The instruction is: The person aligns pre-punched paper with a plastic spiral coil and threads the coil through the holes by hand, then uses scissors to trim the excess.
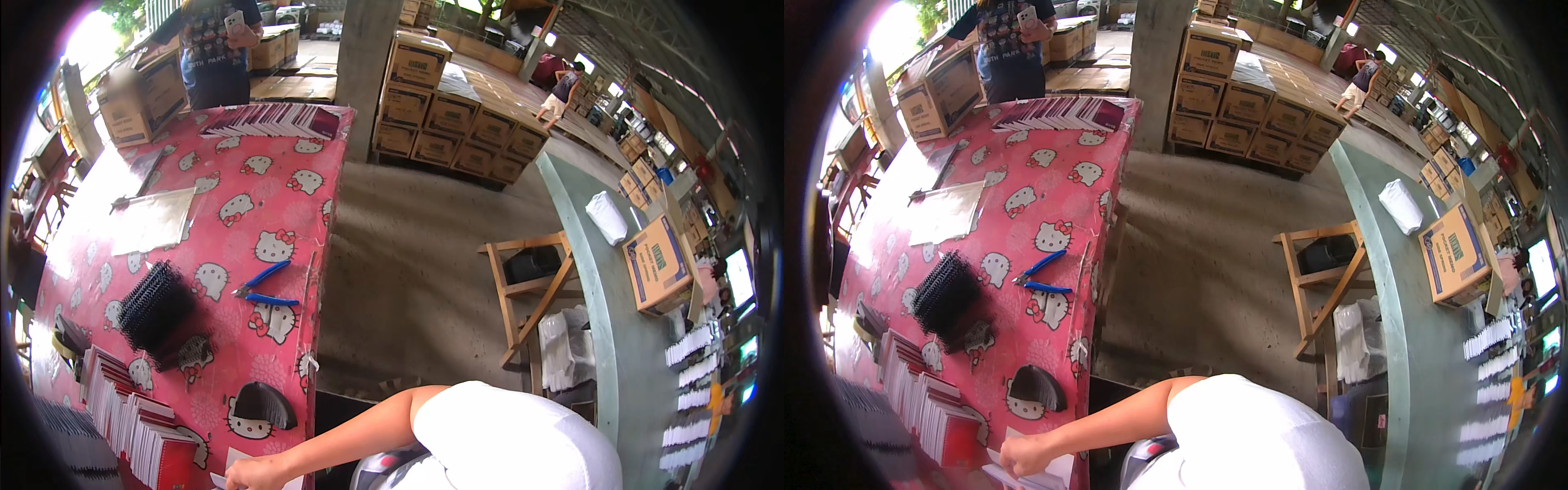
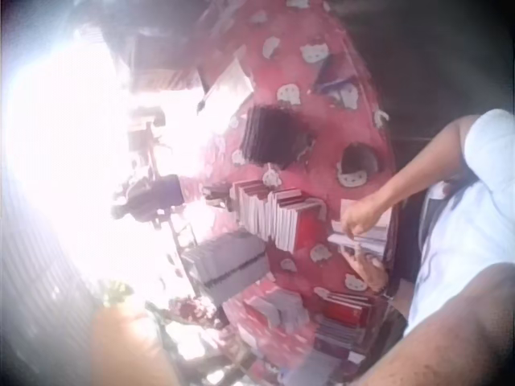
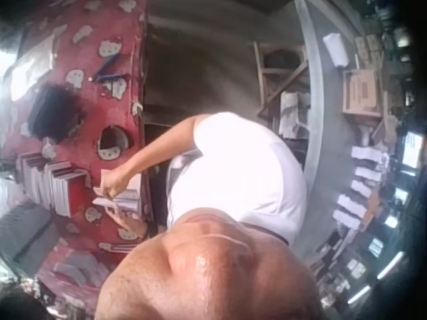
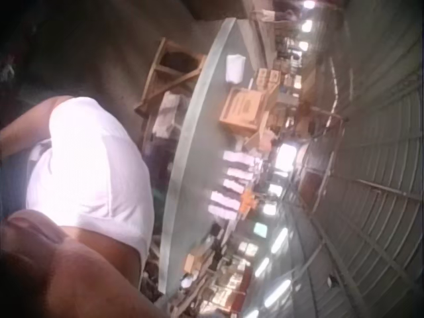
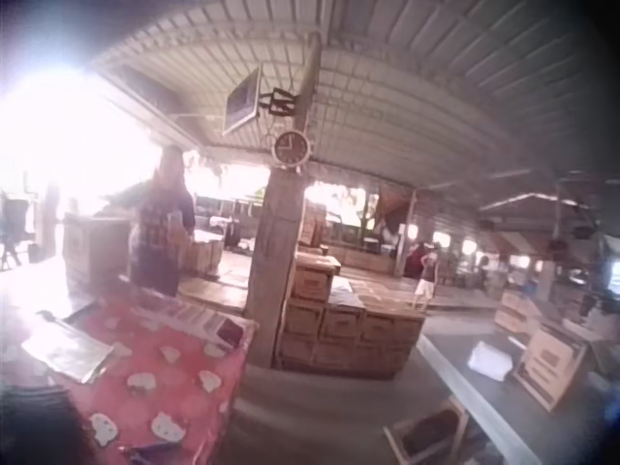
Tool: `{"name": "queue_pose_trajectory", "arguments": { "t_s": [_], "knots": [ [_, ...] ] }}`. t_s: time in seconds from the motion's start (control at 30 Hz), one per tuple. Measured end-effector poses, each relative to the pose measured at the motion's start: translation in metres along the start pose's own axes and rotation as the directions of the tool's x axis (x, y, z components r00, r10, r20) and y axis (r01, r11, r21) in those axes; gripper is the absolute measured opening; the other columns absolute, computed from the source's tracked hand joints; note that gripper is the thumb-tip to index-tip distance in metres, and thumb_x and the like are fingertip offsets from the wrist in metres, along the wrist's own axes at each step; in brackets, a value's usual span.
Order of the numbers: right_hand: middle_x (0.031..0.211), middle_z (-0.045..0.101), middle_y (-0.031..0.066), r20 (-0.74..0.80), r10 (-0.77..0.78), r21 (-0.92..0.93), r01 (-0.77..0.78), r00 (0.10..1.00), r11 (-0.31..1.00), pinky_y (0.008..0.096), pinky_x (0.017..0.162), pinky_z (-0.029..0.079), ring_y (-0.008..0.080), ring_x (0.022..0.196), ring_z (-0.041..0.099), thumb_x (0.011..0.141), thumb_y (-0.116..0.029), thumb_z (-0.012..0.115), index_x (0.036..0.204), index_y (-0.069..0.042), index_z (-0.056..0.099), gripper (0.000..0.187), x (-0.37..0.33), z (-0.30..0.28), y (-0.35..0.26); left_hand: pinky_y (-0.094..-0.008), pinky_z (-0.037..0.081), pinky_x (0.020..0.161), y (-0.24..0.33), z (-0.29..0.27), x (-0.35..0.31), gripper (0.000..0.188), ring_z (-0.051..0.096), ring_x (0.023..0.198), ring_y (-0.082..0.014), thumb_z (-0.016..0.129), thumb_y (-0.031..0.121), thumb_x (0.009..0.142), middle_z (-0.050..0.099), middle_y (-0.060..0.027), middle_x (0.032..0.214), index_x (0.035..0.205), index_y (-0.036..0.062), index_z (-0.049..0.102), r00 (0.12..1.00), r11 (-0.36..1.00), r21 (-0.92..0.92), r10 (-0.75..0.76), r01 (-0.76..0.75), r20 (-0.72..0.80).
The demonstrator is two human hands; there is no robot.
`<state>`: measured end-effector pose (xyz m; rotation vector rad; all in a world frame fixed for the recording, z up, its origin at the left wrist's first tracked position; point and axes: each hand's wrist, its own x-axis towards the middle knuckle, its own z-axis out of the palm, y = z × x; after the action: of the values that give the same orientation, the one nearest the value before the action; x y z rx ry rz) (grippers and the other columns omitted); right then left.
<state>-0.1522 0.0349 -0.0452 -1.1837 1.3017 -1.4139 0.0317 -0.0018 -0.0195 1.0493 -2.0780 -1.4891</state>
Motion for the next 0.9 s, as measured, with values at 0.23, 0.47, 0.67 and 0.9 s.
{"name": "queue_pose_trajectory", "arguments": {
  "t_s": [0.23, 0.47, 0.67, 0.9],
  "knots": [
    [0.085, 0.061, 0.0174, 0.029, -0.069, -0.110, 0.072, 0.997, 0.991, 0.0394, 0.078, 0.046, 0.0314, 0.087, 0.058, 0.072, -0.015, 0.064, 0.084, 0.000, 0.065, 0.019, 0.005, 0.006, -0.008, -0.0347, 0.046, 0.090, -0.004, 0.001, 0.013, 0.053, 0.054, 0.106, -0.0234, 0.050, 0.020, 0.083, 0.047, -0.0158, 0.120, 0.131, 0.0038, 0.033, 0.989, 0.685, -0.714, -0.123, 0.144, 0.082],
    [0.086, 0.058, 0.0095, 0.062, 0.137, 0.077, -0.142, 0.989, 0.987, 0.0295, 0.074, 0.045, 0.0177, 0.081, 0.057, 0.074, 0.001, 0.051, 0.089, -0.003, 0.067, 0.022, -0.006, -0.015, -0.023, -0.0351, 0.031, 0.102, 0.030, 0.012, 0.022, 0.073, 0.042, 0.119, -0.0218, 0.069, 0.018, 0.072, 0.044, -0.0122, 0.127, 0.133, -0.0006, 0.034, 0.975, 0.734, -0.653, -0.220, 0.186, 0.031],
    [0.082, 0.060, 0.0050, 0.153, 0.324, 0.187, -0.350, 0.934, 0.918, 0.0266, 0.068, 0.046, 0.0112, 0.075, 0.057, 0.077, -0.028, 0.073, 0.085, -0.003, 0.067, 0.027, -0.002, -0.002, -0.030, -0.0361, 0.035, 0.101, 0.028, 0.004, 0.014, 0.076, 0.043, 0.119, -0.0212, 0.073, 0.014, 0.070, 0.044, -0.0120, 0.126, 0.133, 0.0016, 0.033, 0.965, 0.750, -0.626, -0.260, 0.214, 0.019],
    [0.074, 0.061, 0.0047, 0.195, 0.411, 0.163, -0.442, 0.891, 0.882, 0.0271, 0.065, 0.046, 0.0101, 0.071, 0.056, 0.068, -0.033, 0.081, 0.077, -0.003, 0.065, 0.035, 0.002, -0.013, -0.029, -0.0365, 0.039, 0.099, 0.029, 0.011, 0.019, 0.078, 0.043, 0.120, -0.0216, 0.076, 0.012, 0.067, 0.043, -0.0116, 0.125, 0.132, 0.0029, 0.033, 0.962, 0.792, -0.561, -0.270, 0.241, 0.032]
  ]
}}
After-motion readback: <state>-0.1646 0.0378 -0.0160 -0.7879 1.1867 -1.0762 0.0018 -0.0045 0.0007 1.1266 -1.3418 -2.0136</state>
